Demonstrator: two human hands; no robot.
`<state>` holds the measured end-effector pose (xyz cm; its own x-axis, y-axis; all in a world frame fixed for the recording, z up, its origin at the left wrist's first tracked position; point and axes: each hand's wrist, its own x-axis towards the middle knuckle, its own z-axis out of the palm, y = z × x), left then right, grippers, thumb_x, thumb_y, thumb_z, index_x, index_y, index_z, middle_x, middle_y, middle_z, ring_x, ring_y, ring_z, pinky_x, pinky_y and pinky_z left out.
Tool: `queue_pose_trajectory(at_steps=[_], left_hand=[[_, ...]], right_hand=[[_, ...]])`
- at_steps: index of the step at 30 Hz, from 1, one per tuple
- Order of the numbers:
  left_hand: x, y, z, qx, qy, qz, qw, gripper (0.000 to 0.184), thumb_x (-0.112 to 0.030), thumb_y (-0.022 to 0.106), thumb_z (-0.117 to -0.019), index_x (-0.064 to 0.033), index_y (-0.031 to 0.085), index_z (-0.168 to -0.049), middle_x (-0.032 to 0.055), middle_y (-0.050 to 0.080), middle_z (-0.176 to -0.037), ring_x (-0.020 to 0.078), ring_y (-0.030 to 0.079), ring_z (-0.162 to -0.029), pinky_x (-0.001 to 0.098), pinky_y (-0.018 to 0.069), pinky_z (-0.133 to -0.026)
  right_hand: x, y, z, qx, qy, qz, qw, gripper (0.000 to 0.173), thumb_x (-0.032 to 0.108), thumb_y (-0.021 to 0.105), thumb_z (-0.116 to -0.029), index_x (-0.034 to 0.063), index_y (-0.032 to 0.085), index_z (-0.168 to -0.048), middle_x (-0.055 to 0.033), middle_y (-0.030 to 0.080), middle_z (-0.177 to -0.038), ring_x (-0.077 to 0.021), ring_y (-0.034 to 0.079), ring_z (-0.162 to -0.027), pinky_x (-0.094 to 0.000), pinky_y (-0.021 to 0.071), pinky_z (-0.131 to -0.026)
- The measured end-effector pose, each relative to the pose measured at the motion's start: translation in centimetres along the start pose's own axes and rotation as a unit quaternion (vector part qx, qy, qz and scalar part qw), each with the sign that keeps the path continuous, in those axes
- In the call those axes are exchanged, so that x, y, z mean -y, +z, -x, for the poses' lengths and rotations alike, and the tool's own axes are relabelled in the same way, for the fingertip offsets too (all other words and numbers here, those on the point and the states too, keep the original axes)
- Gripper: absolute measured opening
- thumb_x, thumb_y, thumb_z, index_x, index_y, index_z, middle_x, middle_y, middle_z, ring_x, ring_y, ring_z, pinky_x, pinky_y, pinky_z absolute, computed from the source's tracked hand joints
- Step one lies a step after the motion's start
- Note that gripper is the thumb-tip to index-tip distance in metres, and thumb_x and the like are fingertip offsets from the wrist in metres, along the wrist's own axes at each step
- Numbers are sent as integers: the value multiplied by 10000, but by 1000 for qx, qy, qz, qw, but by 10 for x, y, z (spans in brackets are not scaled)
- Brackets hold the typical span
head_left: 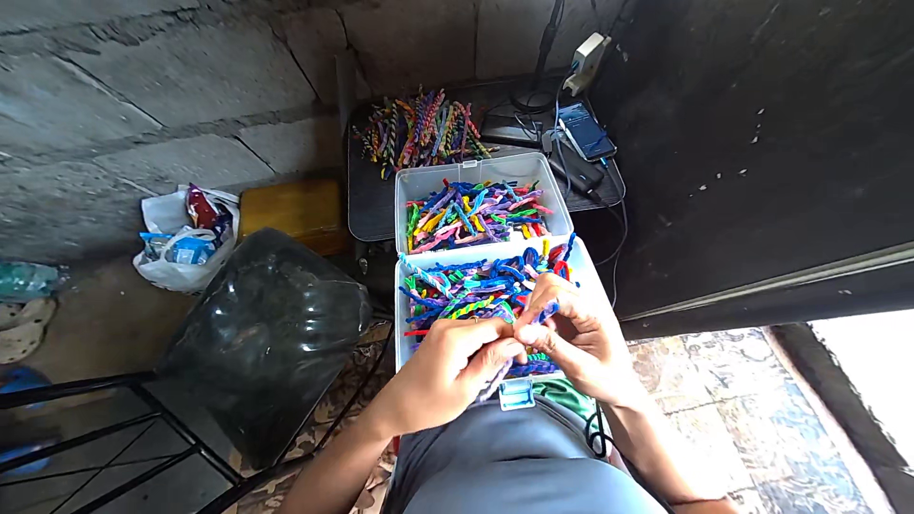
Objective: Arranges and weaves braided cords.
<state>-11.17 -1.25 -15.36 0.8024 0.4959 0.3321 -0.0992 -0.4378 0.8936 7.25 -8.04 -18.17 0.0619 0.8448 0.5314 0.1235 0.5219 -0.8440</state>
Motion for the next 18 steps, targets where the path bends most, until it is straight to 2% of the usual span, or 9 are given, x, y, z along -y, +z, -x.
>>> queue_pose_trajectory(at_steps=[3,6,8,10,11,13,14,16,18], left_hand=[[2,-9,-3,115,-63,258,957,214,-144,514,-1066,-83,651,-914,-169,598,-771,-172,474,-677,28,377,-596],[5,-9,-5,171,-85,358,914,199,-168,534,-1065,-106,664,-927,-178,620,-796,-179,474,-683,25,357,-582],[3,-6,-5,130,-71,301,942,199,-156,525,-1067,-68,668,-961,-159,609,-783,-171,464,-673,28,357,-581],[0,-1,-4,38,-12,96,995,237,-123,519,-1060,24,687,-977,-55,611,-759,-113,493,-673,48,395,-615],[0,3,-3,-11,27,-49,998,262,-128,527,-1056,46,702,-968,37,654,-760,-31,558,-677,91,445,-643],[2,14,-3,-80,86,-280,953,272,-155,522,-1058,14,695,-933,117,682,-759,127,638,-649,215,491,-600],[3,18,-3,-95,97,-320,938,275,-158,518,-1060,9,685,-920,123,664,-744,153,627,-626,236,483,-572],[3,17,-2,-86,79,-254,960,278,-149,523,-1057,27,688,-918,110,661,-739,97,599,-639,183,468,-608],[2,9,-2,-37,29,-63,997,269,-113,518,-1056,66,690,-952,42,639,-747,-44,530,-664,85,433,-640]], right_hand=[[-1,-10,-4,122,-13,-130,984,234,331,620,-1027,134,644,-1149,103,640,-1118,63,564,-1096,-141,469,-955],[-1,-5,-5,97,-52,-156,982,131,228,680,-997,105,710,-1031,58,650,-1002,39,585,-1018,-131,477,-891],[-1,-4,-3,45,-58,-126,989,104,218,684,-994,120,713,-978,80,654,-932,58,593,-954,-117,480,-852],[-1,-2,0,-13,-33,-62,997,109,237,669,-1000,147,684,-939,114,639,-880,84,573,-894,-103,460,-813],[-1,-1,1,-43,-23,-29,998,123,240,667,-998,151,661,-914,120,625,-858,90,564,-865,-95,459,-787],[-3,3,2,-87,-9,14,996,166,245,668,-991,140,634,-867,121,597,-820,98,542,-808,-79,448,-735],[-4,5,2,-95,-3,21,995,183,243,673,-985,137,620,-846,120,582,-804,97,532,-791,-79,441,-724],[-2,3,1,-75,15,3,997,196,251,671,-988,142,606,-839,120,573,-816,92,536,-800,-83,451,-727],[-1,-4,-2,-9,32,-75,997,127,276,654,-1003,174,658,-928,140,634,-929,83,592,-898,-109,507,-801]])
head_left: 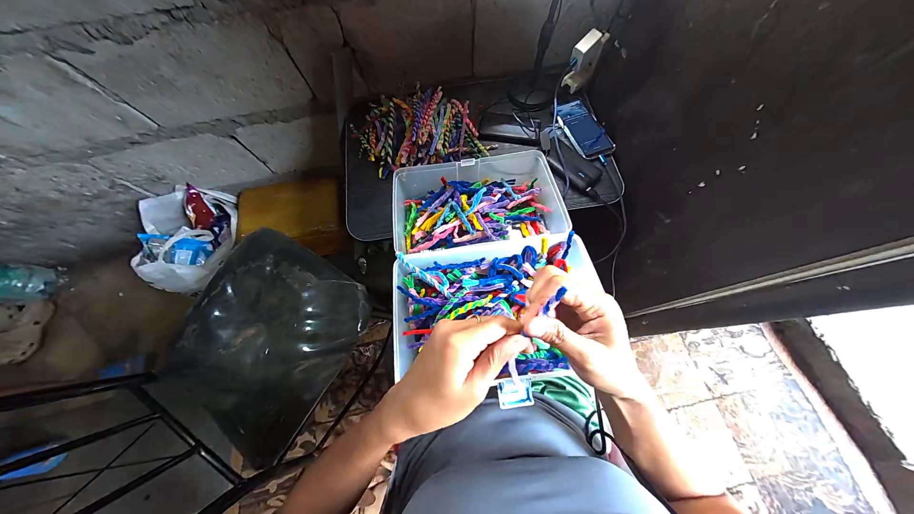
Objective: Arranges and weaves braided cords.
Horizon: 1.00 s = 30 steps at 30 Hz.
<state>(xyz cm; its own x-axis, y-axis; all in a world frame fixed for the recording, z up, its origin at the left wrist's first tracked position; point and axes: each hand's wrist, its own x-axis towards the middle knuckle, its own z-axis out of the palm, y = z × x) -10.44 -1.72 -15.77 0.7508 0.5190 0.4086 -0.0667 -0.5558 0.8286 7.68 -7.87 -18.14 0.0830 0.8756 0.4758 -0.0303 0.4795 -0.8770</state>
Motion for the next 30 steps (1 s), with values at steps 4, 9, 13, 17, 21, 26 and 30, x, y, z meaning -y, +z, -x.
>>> queue_pose_trajectory(at_steps=[4,9,13,17,21,26,30], left_hand=[[1,-10,-4,103,-109,325,934,192,-137,516,-1063,-80,667,-959,-178,580,-753,-165,442,-644,37,347,-566],[-2,-7,-5,62,-82,204,974,195,-99,517,-1055,-7,677,-990,-113,579,-749,-134,466,-652,45,379,-589],[-4,7,-2,-57,31,-224,972,273,-150,539,-1040,18,710,-910,112,688,-735,105,629,-640,198,479,-606],[-3,2,-5,-26,-45,-20,998,248,-102,526,-1041,28,702,-924,-11,599,-700,-53,501,-615,83,415,-590],[-1,-11,-13,108,-153,384,904,212,-120,512,-1057,-115,694,-948,-190,591,-732,-161,438,-595,37,342,-525],[-4,-6,-13,135,-141,401,895,171,-113,535,-1051,-88,683,-968,-182,583,-741,-159,453,-619,38,352,-538],[-12,1,-8,1,-33,-1,999,249,-117,539,-1048,43,714,-973,16,639,-728,-34,548,-641,94,451,-621]], right_hand=[[-2,-7,-3,96,-26,-91,991,141,248,659,-1007,159,735,-1086,118,679,-1079,55,602,-1047,-146,503,-919],[-2,2,2,-20,-32,-9,999,87,236,676,-991,182,699,-926,152,634,-868,94,577,-877,-95,479,-798],[-5,9,2,-91,8,17,996,142,205,692,-965,176,634,-839,150,583,-802,94,537,-753,-90,467,-693],[-5,-3,-3,-11,69,-98,993,88,250,659,-995,219,713,-934,155,673,-917,65,626,-850,-131,537,-769],[-12,-14,-7,103,5,-192,976,167,246,632,-1021,194,755,-1121,107,706,-1107,18,639,-1040,-177,533,-905],[-6,-8,-2,25,-62,-135,989,43,181,715,-963,175,758,-959,116,673,-962,37,616,-957,-141,512,-841],[3,4,4,-94,-83,66,990,106,143,696,-950,138,669,-847,88,619,-876,51,582,-862,-107,491,-750]])
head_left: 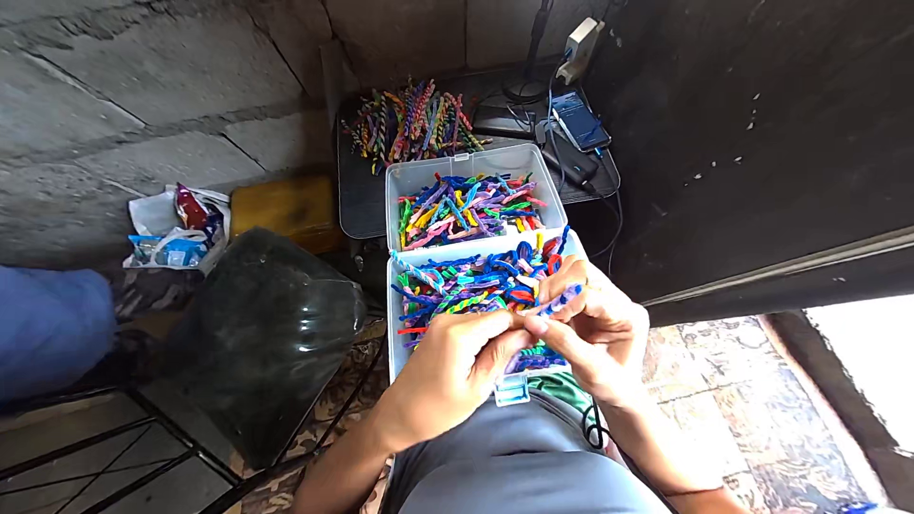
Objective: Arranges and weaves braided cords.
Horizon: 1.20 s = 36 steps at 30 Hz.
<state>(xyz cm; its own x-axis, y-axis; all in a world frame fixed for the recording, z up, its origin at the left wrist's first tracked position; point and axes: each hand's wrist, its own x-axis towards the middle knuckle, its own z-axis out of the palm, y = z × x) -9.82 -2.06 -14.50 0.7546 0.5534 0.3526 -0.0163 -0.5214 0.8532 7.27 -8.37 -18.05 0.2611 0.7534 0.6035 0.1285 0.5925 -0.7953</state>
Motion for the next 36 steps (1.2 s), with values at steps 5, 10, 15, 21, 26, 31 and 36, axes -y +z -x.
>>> queue_pose_trajectory(at_steps=[5,10,15,21,26,31,36], left_hand=[[-4,6,1,-28,20,-60,998,249,-106,522,-1047,49,701,-969,47,639,-714,3,572,-630,122,476,-618],[4,-12,-2,149,-61,364,917,207,-161,515,-1069,-80,678,-972,-166,631,-800,-171,495,-679,25,390,-589],[4,-10,-3,166,-57,368,913,200,-157,519,-1072,-55,674,-997,-147,637,-803,-173,485,-677,23,379,-586],[2,2,3,-30,50,-71,996,272,-130,542,-1050,62,710,-954,65,659,-717,-4,589,-654,105,478,-654],[4,7,5,-52,32,-74,995,271,-128,530,-1051,49,701,-937,53,646,-717,-4,580,-650,109,473,-642],[9,-10,0,138,-66,342,927,185,-139,530,-1061,-81,679,-968,-167,640,-801,-160,515,-680,33,414,-595],[9,-8,1,98,-41,263,959,202,-123,530,-1060,-7,682,-995,-116,643,-799,-150,516,-693,37,422,-619]], right_hand=[[6,7,3,-39,36,22,998,124,183,696,-957,165,639,-849,104,607,-869,61,581,-826,-102,499,-720],[5,-11,-6,125,40,-148,980,104,226,704,-975,188,745,-1063,139,684,-1045,63,603,-1025,-130,502,-897],[2,-8,-5,108,6,-179,978,74,191,733,-952,180,772,-1015,120,681,-949,52,600,-959,-131,482,-853],[2,4,3,-4,33,-3,999,116,204,704,-959,152,656,-866,122,603,-833,88,543,-810,-92,453,-738],[2,6,4,-8,-27,107,994,143,215,677,-987,113,624,-901,64,594,-838,57,545,-822,-103,456,-765],[3,-9,-6,151,18,-101,983,119,264,652,-1013,151,688,-1029,111,668,-1033,61,590,-1045,-134,489,-910],[-1,-5,-2,107,0,-68,992,110,239,649,-1014,144,664,-962,100,621,-905,66,568,-934,-116,459,-846]])
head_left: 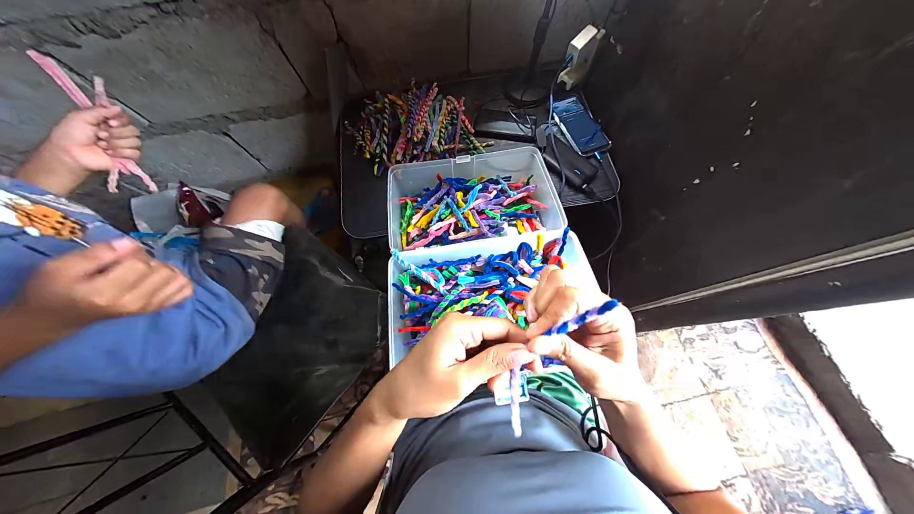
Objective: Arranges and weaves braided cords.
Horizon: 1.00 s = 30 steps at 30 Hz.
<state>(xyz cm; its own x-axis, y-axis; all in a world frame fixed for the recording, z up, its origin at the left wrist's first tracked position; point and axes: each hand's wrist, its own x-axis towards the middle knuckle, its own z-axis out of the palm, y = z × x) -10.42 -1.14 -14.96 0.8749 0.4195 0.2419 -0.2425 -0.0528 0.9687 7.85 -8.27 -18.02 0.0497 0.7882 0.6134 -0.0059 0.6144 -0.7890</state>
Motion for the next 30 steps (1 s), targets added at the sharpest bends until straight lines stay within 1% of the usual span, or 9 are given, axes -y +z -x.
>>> queue_pose_trajectory(at_steps=[4,7,10,13,18,20,23,27,30], left_hand=[[4,18,-1,-167,83,-420,888,271,-152,556,-1041,27,729,-933,85,687,-746,51,622,-661,155,496,-642],[12,29,-3,-209,100,-551,801,242,-123,553,-1019,4,732,-915,120,676,-720,174,645,-619,259,498,-568],[9,23,1,-169,76,-425,886,294,-160,515,-1060,15,719,-940,77,662,-719,74,596,-626,184,474,-608],[0,8,3,-41,26,-87,995,251,-108,491,-1070,21,671,-953,-66,606,-754,-109,512,-680,60,426,-632],[3,1,-3,103,-47,216,970,192,-155,533,-1062,-97,689,-967,-163,661,-842,-172,501,-695,28,376,-587],[4,3,-3,75,-32,162,983,196,-147,527,-1065,-70,679,-967,-159,640,-806,-172,490,-685,27,378,-591],[5,12,-1,-67,53,-161,983,245,-94,507,-1058,45,684,-960,-35,599,-718,-85,507,-644,68,423,-609],[18,31,-5,-222,126,-584,770,231,-96,550,-1009,16,698,-872,117,639,-666,180,606,-540,267,469,-497],[12,23,-2,-177,75,-422,886,277,-130,521,-1039,21,696,-887,56,623,-678,56,561,-587,173,454,-565]], right_hand=[[-4,10,3,-100,2,118,988,135,222,659,-1001,137,616,-905,90,599,-862,62,575,-845,-115,498,-777],[-5,13,3,-129,-11,172,977,148,223,666,-997,132,602,-899,73,591,-846,46,570,-824,-127,493,-766],[-1,11,2,-113,19,116,987,118,220,680,-981,143,642,-901,97,605,-856,65,571,-829,-108,492,-752],[1,-2,-1,1,54,-31,998,84,290,665,-999,210,687,-1011,157,650,-1019,76,594,-1005,-127,510,-882],[-7,-5,-6,89,2,-189,978,92,193,716,-967,155,743,-1047,88,679,-1008,19,610,-1002,-161,497,-879],[-6,-4,-4,55,3,-156,986,55,204,708,-973,159,726,-1000,101,669,-954,33,608,-967,-151,494,-862],[-4,1,0,-31,32,-44,998,79,222,670,-995,178,673,-930,136,632,-883,82,584,-863,-106,489,-781],[-7,12,3,-119,48,80,989,124,185,688,-963,148,633,-859,106,613,-846,54,584,-797,-130,518,-729],[-1,9,-2,-93,126,-8,988,112,171,695,-954,204,635,-865,156,638,-844,77,603,-783,-123,536,-742]])
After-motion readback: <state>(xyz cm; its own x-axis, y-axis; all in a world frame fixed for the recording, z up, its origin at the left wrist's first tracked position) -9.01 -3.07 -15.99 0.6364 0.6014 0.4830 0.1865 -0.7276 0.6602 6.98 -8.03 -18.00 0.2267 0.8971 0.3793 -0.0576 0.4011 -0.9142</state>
